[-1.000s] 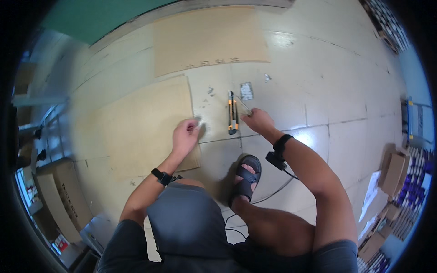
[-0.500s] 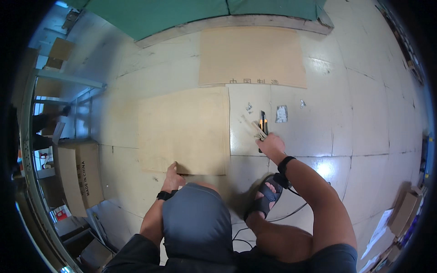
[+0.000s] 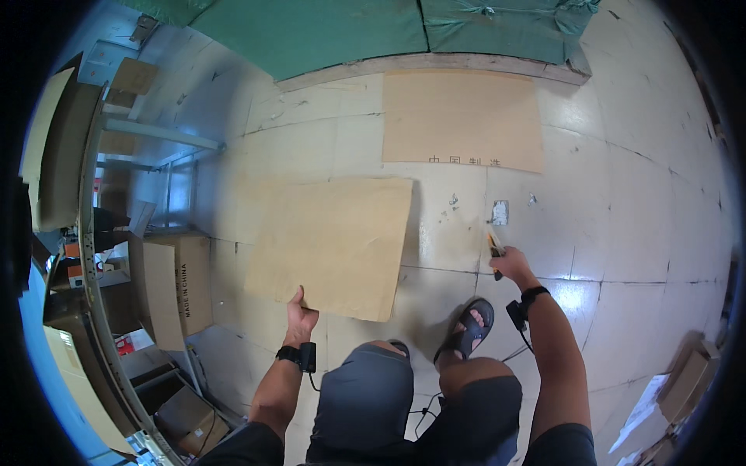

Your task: Cutting cardboard sheets on the floor using a utility knife.

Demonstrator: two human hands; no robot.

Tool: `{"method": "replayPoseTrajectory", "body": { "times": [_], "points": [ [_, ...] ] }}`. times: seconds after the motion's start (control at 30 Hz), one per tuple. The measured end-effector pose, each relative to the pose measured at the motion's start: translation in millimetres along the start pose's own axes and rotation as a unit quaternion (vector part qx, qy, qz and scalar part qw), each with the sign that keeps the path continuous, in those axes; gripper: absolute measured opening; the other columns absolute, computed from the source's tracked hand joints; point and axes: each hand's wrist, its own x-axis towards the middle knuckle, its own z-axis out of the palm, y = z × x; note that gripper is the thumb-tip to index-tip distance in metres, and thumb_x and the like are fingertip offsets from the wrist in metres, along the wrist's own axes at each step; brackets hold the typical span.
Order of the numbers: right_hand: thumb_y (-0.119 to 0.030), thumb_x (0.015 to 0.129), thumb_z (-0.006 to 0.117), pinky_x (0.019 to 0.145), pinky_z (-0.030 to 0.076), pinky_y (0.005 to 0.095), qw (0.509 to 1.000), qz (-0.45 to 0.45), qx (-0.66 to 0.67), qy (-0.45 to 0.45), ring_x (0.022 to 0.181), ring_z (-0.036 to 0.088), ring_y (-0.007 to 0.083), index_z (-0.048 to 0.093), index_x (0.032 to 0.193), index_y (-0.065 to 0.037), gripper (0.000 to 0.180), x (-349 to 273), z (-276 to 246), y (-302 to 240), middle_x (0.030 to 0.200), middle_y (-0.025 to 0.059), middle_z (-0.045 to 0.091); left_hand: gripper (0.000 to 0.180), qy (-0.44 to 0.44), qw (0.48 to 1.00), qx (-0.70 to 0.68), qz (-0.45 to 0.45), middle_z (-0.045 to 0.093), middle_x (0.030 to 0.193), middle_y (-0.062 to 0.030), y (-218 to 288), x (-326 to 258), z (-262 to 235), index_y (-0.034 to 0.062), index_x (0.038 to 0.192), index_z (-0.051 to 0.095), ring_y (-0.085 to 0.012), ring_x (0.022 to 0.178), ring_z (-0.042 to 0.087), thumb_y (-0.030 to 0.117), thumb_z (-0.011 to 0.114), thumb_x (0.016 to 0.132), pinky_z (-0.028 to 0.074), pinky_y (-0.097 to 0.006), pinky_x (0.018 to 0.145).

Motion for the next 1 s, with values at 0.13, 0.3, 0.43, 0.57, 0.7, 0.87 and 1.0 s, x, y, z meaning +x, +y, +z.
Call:
{"method": "replayPoseTrajectory", "body": {
  "times": [0.13,0.3,0.43,0.57,0.7,0.87,1.0],
  "points": [
    [-0.036,0.070,0.072,0.087,0.054,0.0467,0.995,0.095,-0.043,0.002,0.099,0.068,0.0404,0.066,0.095,0.000,0.043,-85,-12,57,0.099,0.0252,0.070,0.034,0.023,1.000,0.005,0.015,0.062,0.131,-0.0067,28,-61,-30,0.0056,0.130,0.056,-0.0252,0.125,0.055,0.026,0.053,0.102,0.039,-0.042,0.112],
    [-0.039,0.076,0.074,0.092,0.051,0.0500,0.970,0.198,-0.124,-0.074,0.107,0.065,0.0420,0.061,0.111,-0.001,0.052,-254,-19,79,0.106,0.0249,0.069,0.030,0.180,0.980,0.024,0.085,0.065,0.122,-0.0064,89,-159,-66,0.0044,0.126,0.057,-0.0213,0.115,0.060,0.019,0.059,0.099,0.046,-0.038,0.105],
    [-0.036,0.077,0.072,0.094,0.051,0.0498,0.947,0.262,-0.157,-0.095,0.108,0.064,0.0422,0.061,0.110,0.000,0.050,-384,-56,102,0.108,0.0247,0.069,0.029,0.156,0.980,0.026,0.117,0.065,0.115,-0.0058,144,-225,-62,0.0053,0.125,0.057,-0.0203,0.108,0.060,0.016,0.061,0.098,0.047,-0.037,0.099],
    [-0.040,0.069,0.076,0.090,0.052,0.0495,0.943,0.302,-0.118,-0.076,0.104,0.066,0.0428,0.066,0.101,0.003,0.054,-489,-105,123,0.104,0.0276,0.069,0.034,0.146,0.945,0.098,0.274,0.064,0.113,-0.0044,208,-338,20,0.0051,0.127,0.057,-0.0202,0.102,0.061,0.002,0.063,0.093,0.050,-0.034,0.093],
    [-0.047,0.087,0.062,0.082,0.053,0.0419,0.975,0.195,-0.059,-0.092,0.088,0.069,0.0246,0.074,0.088,-0.006,0.043,-550,-138,164,0.088,0.0149,0.073,0.040,0.130,0.878,0.196,0.417,0.065,0.117,-0.0064,286,-424,78,0.0029,0.129,0.055,-0.0191,0.104,0.062,-0.005,0.062,0.090,0.048,-0.032,0.093],
    [-0.022,0.088,0.068,0.070,0.049,0.0385,0.953,0.215,0.212,0.018,0.067,0.059,0.0195,0.068,0.077,-0.006,0.019,-577,-194,120,0.072,0.0048,0.064,0.043,0.111,0.750,0.301,0.579,0.065,0.118,-0.0090,405,-587,216,-0.0024,0.132,0.051,-0.0174,0.107,0.062,-0.005,0.061,0.090,0.048,-0.030,0.094],
    [-0.025,0.090,0.068,0.063,0.043,0.0364,0.961,0.141,0.238,0.027,0.063,0.052,0.0181,0.061,0.069,-0.008,0.027,-580,-262,43,0.070,0.0022,0.061,0.029,0.128,0.607,0.282,0.732,0.067,0.108,-0.0108,492,-697,276,-0.0029,0.121,0.056,-0.0185,0.097,0.063,-0.001,0.060,0.092,0.049,-0.031,0.087]
  ]
}}
